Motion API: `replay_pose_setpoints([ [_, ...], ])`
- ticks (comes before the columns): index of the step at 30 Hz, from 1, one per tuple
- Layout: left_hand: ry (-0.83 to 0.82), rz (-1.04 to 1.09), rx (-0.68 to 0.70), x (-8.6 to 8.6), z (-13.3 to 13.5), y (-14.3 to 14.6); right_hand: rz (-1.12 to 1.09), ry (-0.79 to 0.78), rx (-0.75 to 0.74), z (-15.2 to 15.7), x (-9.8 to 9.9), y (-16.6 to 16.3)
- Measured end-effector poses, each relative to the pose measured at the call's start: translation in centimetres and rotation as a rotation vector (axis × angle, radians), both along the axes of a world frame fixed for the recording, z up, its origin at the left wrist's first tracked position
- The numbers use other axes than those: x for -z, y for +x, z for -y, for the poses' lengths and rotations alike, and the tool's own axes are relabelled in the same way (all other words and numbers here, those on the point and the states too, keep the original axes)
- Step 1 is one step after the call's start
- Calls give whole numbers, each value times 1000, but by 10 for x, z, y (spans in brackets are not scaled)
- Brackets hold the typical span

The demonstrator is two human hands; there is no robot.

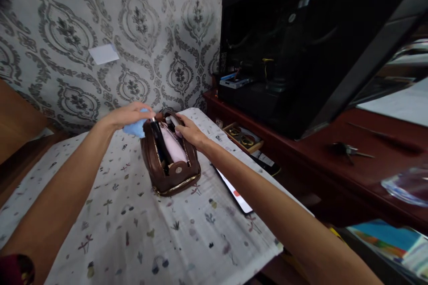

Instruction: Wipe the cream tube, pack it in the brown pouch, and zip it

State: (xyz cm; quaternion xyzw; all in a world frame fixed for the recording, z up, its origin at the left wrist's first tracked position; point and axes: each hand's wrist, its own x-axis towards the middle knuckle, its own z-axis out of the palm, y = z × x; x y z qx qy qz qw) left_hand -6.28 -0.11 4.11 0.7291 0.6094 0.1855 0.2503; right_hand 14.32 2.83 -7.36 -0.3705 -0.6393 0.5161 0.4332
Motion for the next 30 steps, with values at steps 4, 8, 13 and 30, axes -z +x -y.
replay_pose_setpoints([
  [4, -83, -155, 104, 16, -5, 4, 7, 11, -11, -3, 2, 1],
  [8, -32, -144, 78, 4, 2, 4, 8, 27, -27, -5, 3, 1],
  [13, 430, -375, 41, -31, 44, 15, -6, 52, -35, -6, 5, 2],
  [30, 511, -387, 319, 41, 84, 24, -101, -76, -32, -1, 1, 2],
])
